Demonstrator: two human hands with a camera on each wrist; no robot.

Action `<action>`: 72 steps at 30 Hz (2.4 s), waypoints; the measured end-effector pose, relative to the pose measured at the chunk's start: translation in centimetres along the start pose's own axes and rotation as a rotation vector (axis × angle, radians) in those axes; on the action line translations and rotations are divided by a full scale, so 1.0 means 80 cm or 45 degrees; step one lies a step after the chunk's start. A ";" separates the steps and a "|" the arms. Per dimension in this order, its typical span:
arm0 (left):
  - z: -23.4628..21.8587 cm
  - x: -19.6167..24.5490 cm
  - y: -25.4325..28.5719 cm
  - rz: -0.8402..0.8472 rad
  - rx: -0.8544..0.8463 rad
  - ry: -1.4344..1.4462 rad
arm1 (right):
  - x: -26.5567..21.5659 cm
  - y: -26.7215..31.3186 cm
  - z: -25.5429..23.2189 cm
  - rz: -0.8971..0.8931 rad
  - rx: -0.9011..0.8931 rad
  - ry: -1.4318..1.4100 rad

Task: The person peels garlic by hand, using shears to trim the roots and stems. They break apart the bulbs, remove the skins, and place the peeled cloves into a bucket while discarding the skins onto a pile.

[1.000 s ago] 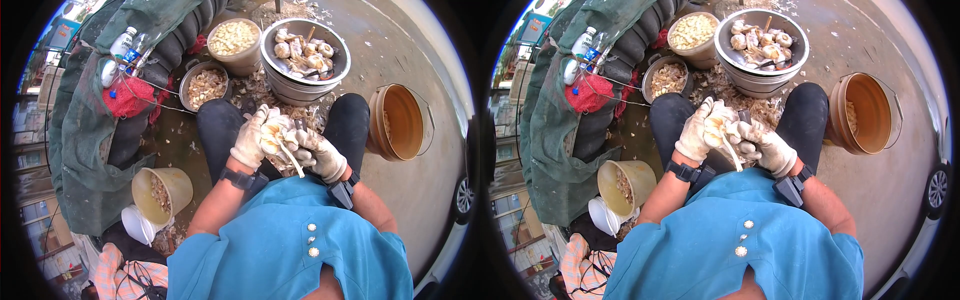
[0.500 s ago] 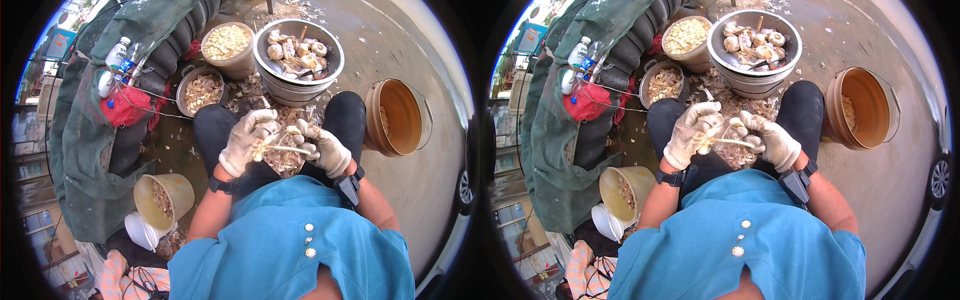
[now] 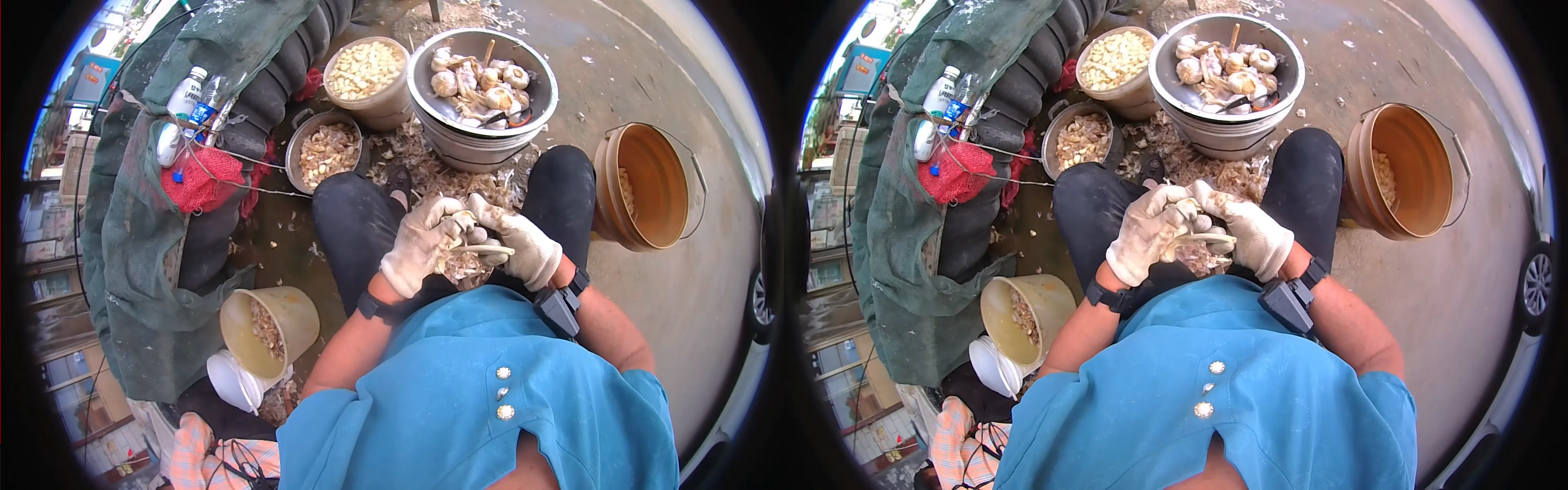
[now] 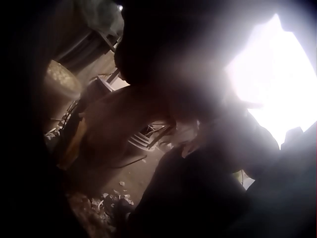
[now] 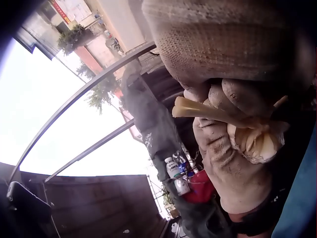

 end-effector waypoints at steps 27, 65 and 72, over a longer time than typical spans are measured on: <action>-0.039 0.008 0.006 0.128 0.316 -0.171 | -0.006 -0.002 -0.007 -0.215 -0.095 -0.060; -0.017 0.009 0.010 -0.138 0.193 -0.033 | -0.060 0.011 -0.024 -0.451 0.320 1.650; -0.017 0.015 0.012 -0.221 0.179 -0.273 | -0.057 0.017 -0.006 -0.481 0.210 2.116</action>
Point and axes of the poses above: each hand's wrist, its own y-axis away from the middle knuckle, its own z-axis out of the palm, x = y × z, the point moved 8 cm from there along -y, towards the middle knuckle, and after that the axes turned 4 degrees about -y, right-handed, at the moved point
